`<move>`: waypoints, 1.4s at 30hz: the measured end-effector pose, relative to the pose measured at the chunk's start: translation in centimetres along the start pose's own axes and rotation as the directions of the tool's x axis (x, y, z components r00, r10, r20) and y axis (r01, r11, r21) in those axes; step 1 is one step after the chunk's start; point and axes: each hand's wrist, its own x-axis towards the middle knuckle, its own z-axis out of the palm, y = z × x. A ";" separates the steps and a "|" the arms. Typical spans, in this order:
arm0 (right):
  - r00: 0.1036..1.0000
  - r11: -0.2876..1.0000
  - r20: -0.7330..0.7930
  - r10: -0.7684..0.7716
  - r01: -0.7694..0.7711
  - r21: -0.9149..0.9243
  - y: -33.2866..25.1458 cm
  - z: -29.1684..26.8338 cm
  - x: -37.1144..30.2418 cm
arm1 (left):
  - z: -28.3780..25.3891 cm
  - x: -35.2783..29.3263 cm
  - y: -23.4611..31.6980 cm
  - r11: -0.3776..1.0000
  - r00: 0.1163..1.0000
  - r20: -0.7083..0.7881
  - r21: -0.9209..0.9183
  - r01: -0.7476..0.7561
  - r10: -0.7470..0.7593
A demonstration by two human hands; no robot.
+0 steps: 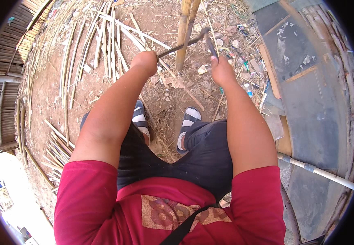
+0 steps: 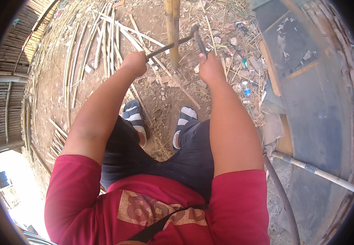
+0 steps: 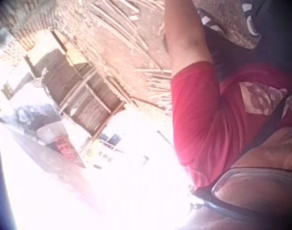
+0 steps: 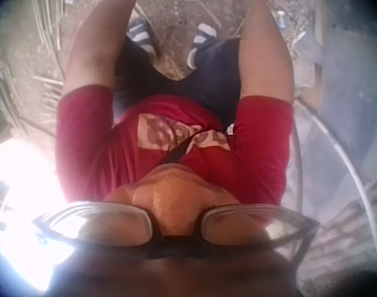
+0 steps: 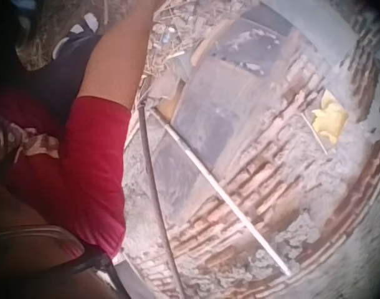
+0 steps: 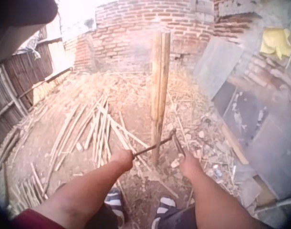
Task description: The person uses a large blade to shave and strip thin layers from a long piece of bamboo while sitting outdoors.
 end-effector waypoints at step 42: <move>0.986 0.966 -0.109 -0.129 0.150 0.209 2.6 -1.2 3.4 | 0.3 -0.1 0.5 0.997 0.995 0.078 -0.056 0.059 -0.055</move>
